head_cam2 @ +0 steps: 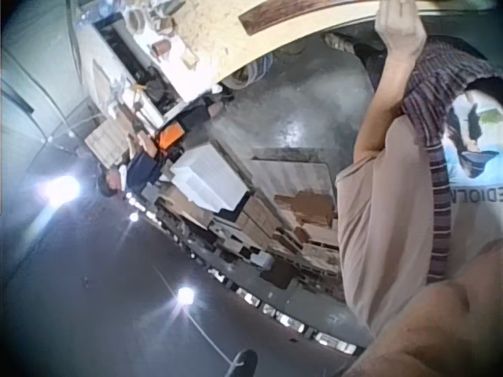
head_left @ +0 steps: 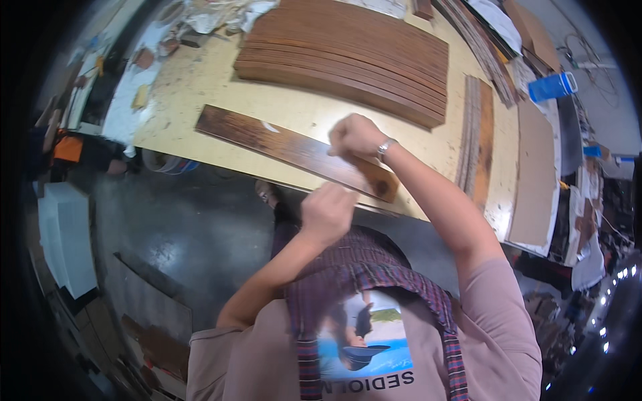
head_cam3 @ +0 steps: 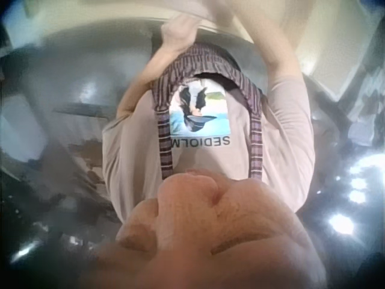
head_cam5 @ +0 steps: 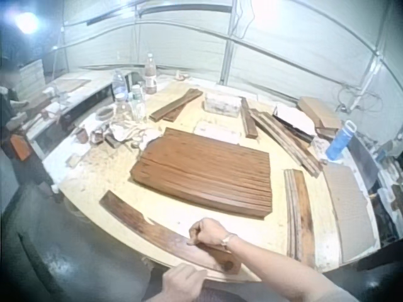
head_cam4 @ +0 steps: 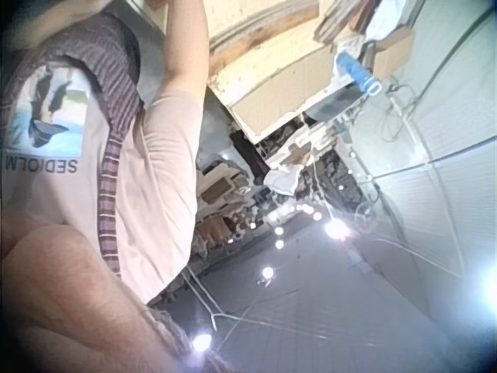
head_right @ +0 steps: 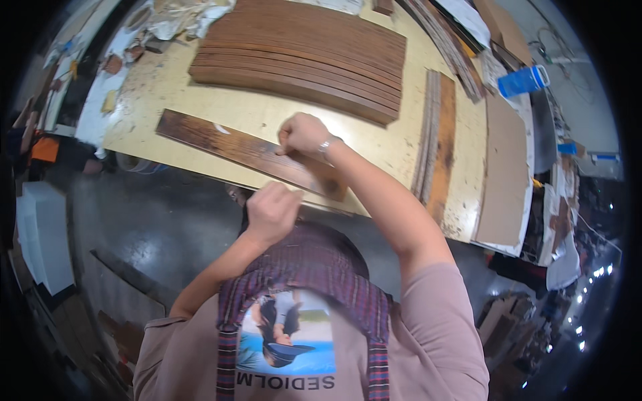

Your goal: The person wipes down wooden slats with a cloth and then applies a substance to the edges and surfaces using a small yellow sponge.

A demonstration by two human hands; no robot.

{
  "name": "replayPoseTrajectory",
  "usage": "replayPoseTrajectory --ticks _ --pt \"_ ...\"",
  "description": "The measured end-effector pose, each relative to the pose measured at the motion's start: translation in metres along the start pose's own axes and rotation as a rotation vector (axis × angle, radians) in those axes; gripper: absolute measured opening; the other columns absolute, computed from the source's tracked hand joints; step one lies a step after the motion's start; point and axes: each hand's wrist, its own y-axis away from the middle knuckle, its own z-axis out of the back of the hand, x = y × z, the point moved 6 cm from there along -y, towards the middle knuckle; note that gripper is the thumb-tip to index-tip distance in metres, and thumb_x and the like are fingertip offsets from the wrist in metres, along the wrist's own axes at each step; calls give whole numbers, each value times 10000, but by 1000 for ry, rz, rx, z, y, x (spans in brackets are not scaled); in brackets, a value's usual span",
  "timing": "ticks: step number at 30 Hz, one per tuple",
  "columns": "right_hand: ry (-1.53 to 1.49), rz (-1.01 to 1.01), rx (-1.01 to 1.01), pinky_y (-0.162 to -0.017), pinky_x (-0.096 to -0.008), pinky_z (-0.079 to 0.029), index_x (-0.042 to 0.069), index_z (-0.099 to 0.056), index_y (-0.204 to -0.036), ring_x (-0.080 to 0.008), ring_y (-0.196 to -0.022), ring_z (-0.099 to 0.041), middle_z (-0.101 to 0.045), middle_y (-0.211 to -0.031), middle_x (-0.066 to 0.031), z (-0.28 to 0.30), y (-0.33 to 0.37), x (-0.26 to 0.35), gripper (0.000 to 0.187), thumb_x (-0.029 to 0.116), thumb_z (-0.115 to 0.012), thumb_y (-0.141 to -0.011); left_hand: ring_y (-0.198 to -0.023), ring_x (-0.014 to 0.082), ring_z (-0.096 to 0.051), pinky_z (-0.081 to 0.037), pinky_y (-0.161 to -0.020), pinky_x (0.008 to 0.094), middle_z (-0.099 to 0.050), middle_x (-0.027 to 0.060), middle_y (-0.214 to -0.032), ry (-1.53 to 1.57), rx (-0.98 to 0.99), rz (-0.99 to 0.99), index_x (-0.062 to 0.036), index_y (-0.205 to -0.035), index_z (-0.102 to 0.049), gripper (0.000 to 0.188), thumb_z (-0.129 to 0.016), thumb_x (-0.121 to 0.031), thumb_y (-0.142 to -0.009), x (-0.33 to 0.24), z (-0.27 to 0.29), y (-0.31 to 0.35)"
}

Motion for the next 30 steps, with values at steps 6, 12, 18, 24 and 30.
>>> replayPoseTrajectory --ticks 6,12,18,24,30 --pt "-50 -39 -5 -690 -317 -507 108 -723 -718 -179 -697 -656 -700 -696 -41 -5 4 -7 172 227 -833 -658 -677 259 -620 -491 -629 363 -625 102 -748 -196 -198 415 -35 -850 -703 86 -731 -55 -772 128 72 5" --pt "-31 -56 -80 -697 -330 -513 98 -715 -773 -199 -701 -658 -705 -741 -64 -10 12 -11 235 286 -827 -687 -757 263 -673 -503 -708 370 -694 79 -828 -267 -410 850 -98 -910 -742 119 -745 -143 -800 237 159 8" --pt "473 106 -274 -820 -430 -519 41 -632 -1008 -326 -1009 -561 -567 -1012 -144 -28 45 63 567 423 -834 -641 -865 273 -676 -502 -778 382 -707 99 -921 -375 -393 824 -82 -986 -751 181 -725 -163 -826 306 220 -18" --pt "556 125 -305 -783 -443 -528 41 -593 -993 -349 -953 -595 -601 -961 -173 -36 54 93 554 389 -818 -626 -966 301 -622 -484 -876 399 -691 104 -971 -449 -447 687 -64 -1050 -733 238 -714 -151 -829 390 289 -36" --pt "-36 -244 -146 -739 -374 -524 7 -604 -1045 -303 -792 -678 -684 -848 -187 -43 57 111 686 301 -932 -519 -1091 309 -570 -464 -927 436 -638 96 -1169 -695 -242 711 -94 -1157 -681 373 -751 -189 -803 448 343 -67"
